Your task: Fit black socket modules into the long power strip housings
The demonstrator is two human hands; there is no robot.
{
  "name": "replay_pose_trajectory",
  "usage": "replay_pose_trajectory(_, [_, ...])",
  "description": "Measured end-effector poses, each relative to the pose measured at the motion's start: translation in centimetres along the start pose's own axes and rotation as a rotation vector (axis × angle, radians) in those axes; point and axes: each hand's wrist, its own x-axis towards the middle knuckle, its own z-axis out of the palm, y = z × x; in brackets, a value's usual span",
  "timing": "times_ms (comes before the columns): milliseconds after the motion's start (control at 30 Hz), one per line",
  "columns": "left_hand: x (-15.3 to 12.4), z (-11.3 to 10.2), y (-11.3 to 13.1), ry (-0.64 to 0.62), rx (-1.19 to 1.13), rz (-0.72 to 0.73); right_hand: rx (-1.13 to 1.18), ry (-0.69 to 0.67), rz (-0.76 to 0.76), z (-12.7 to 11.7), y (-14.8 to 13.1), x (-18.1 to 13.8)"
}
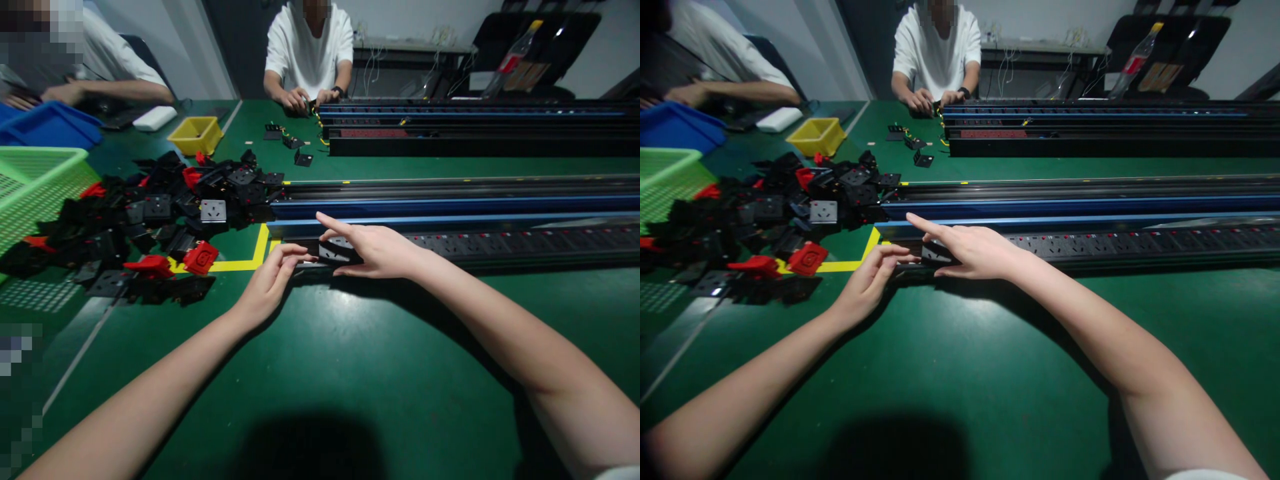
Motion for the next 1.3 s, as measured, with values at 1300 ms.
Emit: replay_pose_trajectory(1300, [0.55,-0.57,-0.23,0.107,0.275,-0.182,-0.089,-0.151,-0.227,-0.90,0.02,1.00])
